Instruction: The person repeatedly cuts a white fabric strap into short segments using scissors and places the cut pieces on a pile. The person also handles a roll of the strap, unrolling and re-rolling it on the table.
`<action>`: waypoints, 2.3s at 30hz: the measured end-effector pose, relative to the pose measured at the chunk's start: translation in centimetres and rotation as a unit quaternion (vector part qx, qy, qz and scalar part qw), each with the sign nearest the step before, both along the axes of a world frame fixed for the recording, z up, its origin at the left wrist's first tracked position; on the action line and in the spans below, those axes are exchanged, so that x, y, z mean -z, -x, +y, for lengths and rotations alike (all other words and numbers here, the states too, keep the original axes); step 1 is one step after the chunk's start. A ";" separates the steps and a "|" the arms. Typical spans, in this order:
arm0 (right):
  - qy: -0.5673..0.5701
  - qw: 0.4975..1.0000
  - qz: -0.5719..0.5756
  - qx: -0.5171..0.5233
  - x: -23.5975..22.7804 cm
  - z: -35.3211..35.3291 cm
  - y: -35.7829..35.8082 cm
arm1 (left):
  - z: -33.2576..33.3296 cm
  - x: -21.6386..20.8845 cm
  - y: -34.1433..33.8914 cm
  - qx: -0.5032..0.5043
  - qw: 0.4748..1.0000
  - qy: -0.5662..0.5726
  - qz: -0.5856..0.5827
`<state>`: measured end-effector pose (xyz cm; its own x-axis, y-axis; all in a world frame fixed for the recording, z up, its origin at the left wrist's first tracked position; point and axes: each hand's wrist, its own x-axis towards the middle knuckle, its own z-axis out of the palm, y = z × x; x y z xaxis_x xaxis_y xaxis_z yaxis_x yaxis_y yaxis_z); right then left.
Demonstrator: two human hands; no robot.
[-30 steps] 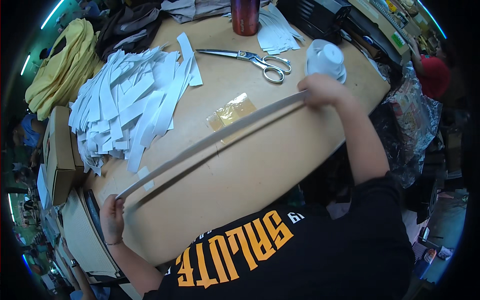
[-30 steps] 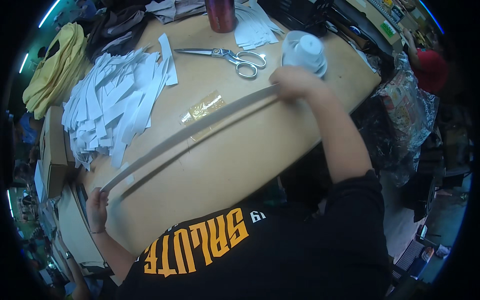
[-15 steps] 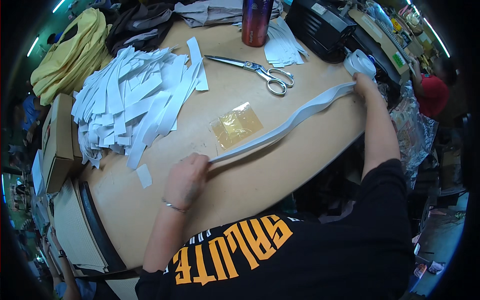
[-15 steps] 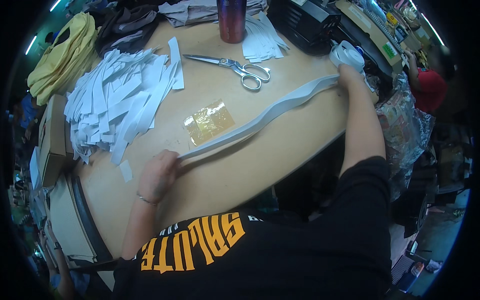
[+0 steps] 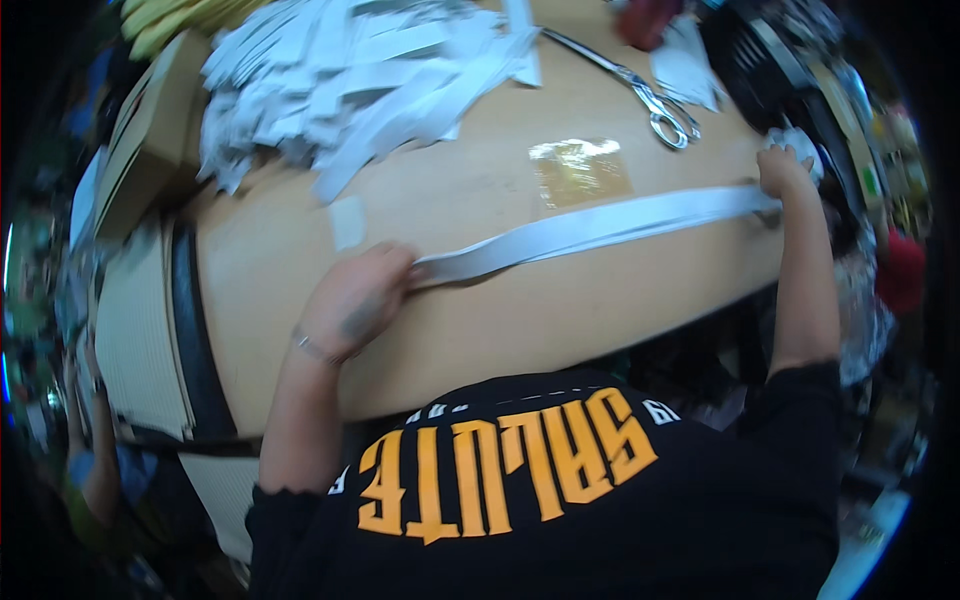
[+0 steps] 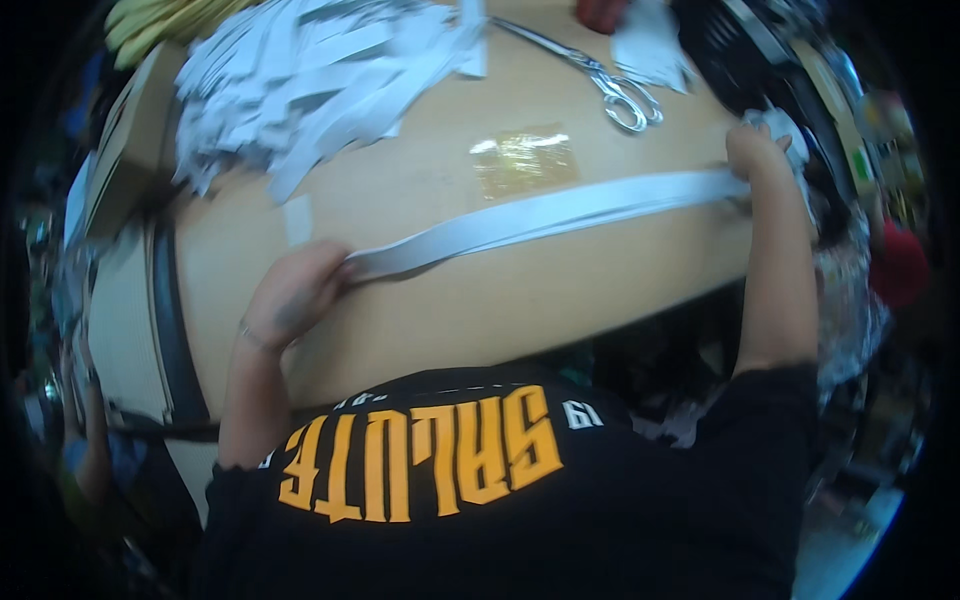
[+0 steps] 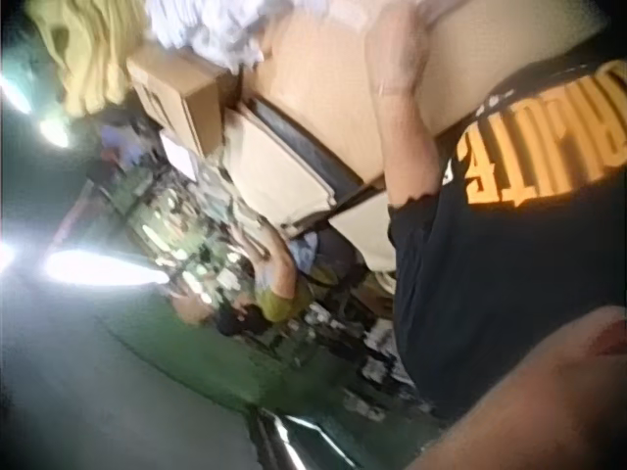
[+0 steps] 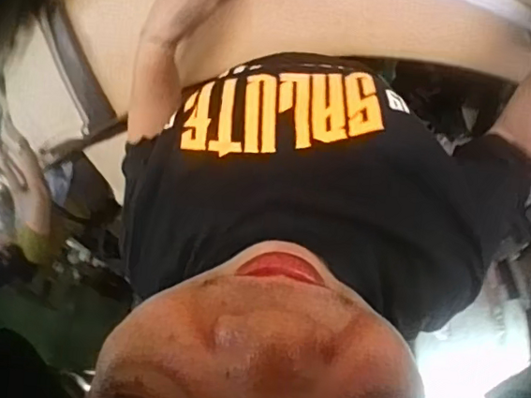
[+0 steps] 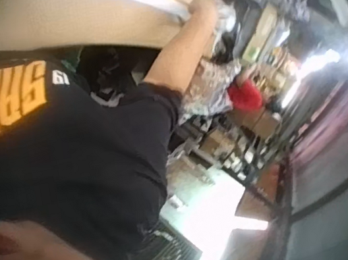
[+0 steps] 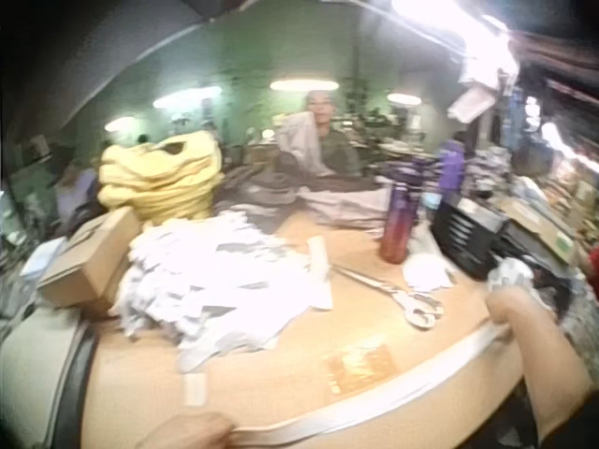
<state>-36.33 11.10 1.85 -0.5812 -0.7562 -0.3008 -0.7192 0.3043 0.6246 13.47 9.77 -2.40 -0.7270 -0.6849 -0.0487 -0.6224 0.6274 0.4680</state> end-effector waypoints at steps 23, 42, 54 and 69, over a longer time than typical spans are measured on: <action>0.150 0.672 -0.717 -0.111 4.3 -1.2 -29.6 | -0.5 1.4 -0.3 -0.253 0.886 -0.256 0.291; 0.084 0.749 -0.652 -0.087 3.9 -7.9 -33.8 | -2.5 4.2 -4.2 -0.301 0.899 -0.015 0.318; 0.157 0.784 -0.579 -0.161 5.3 -7.3 -35.4 | -2.0 5.1 -2.8 -0.267 0.941 0.093 0.187; 0.153 0.784 -0.572 -0.184 5.6 -7.7 -35.4 | -2.4 5.1 -2.7 -0.217 0.940 0.158 0.212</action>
<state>-0.96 3.36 -3.70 0.2108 -0.9480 -0.2383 -0.8298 -0.0448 -0.5562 16.13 7.36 -7.50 -0.2847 -0.8530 0.4374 -0.6507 0.5070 0.5652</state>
